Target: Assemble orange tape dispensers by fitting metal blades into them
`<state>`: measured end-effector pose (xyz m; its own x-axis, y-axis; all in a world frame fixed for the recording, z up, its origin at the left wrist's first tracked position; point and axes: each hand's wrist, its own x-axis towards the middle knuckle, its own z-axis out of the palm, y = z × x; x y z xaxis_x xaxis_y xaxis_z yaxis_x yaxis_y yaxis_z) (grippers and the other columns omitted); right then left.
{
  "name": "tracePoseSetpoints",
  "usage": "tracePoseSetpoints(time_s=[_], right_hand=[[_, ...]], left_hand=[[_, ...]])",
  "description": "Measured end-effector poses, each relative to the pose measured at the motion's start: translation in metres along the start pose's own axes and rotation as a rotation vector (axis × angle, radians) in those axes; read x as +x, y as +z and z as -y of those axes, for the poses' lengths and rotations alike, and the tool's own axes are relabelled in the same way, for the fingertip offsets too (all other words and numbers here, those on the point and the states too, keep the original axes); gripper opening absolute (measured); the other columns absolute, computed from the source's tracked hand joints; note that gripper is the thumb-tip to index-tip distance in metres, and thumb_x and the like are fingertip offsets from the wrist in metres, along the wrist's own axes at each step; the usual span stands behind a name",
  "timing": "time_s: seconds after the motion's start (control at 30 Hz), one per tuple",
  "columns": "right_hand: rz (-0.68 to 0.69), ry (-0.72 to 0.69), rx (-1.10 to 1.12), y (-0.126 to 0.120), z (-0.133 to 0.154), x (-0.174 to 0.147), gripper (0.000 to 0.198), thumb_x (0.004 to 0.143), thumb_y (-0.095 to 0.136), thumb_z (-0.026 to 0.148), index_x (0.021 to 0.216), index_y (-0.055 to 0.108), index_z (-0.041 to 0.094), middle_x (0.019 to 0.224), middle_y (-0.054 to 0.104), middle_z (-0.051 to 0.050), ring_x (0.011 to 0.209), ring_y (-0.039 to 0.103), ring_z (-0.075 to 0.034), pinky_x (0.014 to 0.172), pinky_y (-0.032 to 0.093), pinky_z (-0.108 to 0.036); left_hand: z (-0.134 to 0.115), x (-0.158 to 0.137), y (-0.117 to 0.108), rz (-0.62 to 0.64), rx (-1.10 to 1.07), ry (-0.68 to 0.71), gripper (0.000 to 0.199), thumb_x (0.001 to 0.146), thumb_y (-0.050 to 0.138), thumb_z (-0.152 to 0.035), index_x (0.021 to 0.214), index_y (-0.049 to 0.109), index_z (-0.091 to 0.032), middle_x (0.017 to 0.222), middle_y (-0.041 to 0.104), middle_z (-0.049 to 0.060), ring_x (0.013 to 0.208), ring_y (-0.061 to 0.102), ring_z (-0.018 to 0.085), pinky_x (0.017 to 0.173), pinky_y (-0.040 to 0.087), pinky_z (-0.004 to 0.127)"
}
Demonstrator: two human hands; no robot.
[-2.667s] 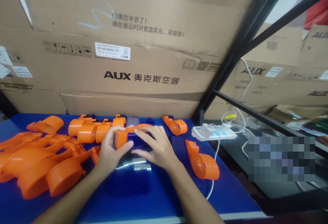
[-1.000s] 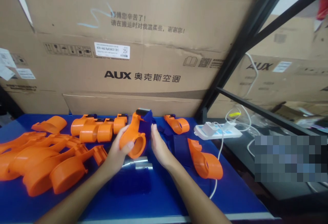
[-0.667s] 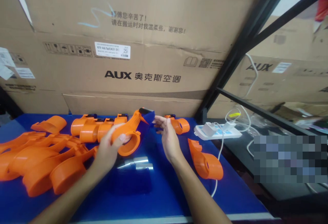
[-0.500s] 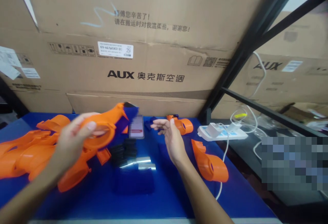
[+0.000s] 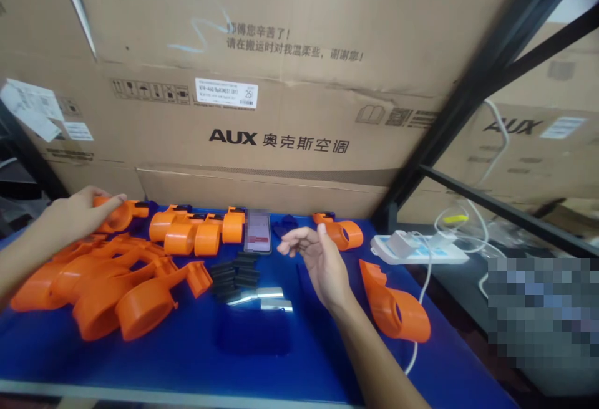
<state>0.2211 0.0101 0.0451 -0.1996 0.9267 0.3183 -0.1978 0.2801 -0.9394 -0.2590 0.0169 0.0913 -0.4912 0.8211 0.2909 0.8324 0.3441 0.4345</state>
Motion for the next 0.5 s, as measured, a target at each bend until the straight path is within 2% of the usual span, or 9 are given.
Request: tracePoseSetpoints(time_s=[0.1, 0.23, 0.4, 0.5], right_hand=[[-0.013, 0.008, 0.001, -0.001, -0.001, 0.001, 0.071, 0.099, 0.031, 0.073, 0.086, 0.076, 0.02, 0.077, 0.075, -0.009, 0.075, 0.066, -0.024, 0.071, 0.046, -0.036], [-0.008, 0.016, 0.028, -0.002, 0.0, 0.001, 0.063, 0.099, 0.037, 0.069, 0.087, 0.075, 0.02, 0.077, 0.075, -0.009, 0.072, 0.065, -0.023, 0.069, 0.046, -0.036], [0.008, 0.029, 0.046, -0.002, 0.001, 0.001, 0.065, 0.098, 0.037, 0.072, 0.086, 0.075, 0.02, 0.076, 0.074, -0.009, 0.069, 0.064, -0.022, 0.065, 0.046, -0.035], [0.007, 0.034, 0.065, -0.001, 0.002, 0.001, 0.064, 0.097, 0.038, 0.071, 0.085, 0.074, 0.02, 0.075, 0.074, -0.009, 0.068, 0.063, -0.022, 0.064, 0.045, -0.034]], left_hand=[[-0.016, 0.001, 0.016, 0.172, 0.251, 0.091, 0.091, 0.083, 0.035, -0.088, 0.124, 0.063, -0.012, 0.094, 0.075, 0.015, 0.097, 0.069, 0.044, 0.083, 0.051, 0.046], [-0.033, -0.003, 0.028, 0.243, 0.318, 0.175, 0.099, 0.086, 0.02, -0.088, 0.125, 0.058, -0.006, 0.105, 0.074, 0.025, 0.097, 0.07, 0.046, 0.079, 0.051, 0.046], [-0.033, -0.005, 0.034, 0.276, 0.341, 0.178, 0.096, 0.087, 0.022, -0.086, 0.124, 0.06, -0.006, 0.101, 0.075, 0.025, 0.094, 0.071, 0.044, 0.081, 0.051, 0.05], [-0.023, 0.001, 0.03, 0.237, 0.242, 0.178, 0.088, 0.086, 0.033, -0.083, 0.114, 0.067, -0.007, 0.093, 0.076, 0.022, 0.093, 0.07, 0.042, 0.087, 0.048, 0.052]])
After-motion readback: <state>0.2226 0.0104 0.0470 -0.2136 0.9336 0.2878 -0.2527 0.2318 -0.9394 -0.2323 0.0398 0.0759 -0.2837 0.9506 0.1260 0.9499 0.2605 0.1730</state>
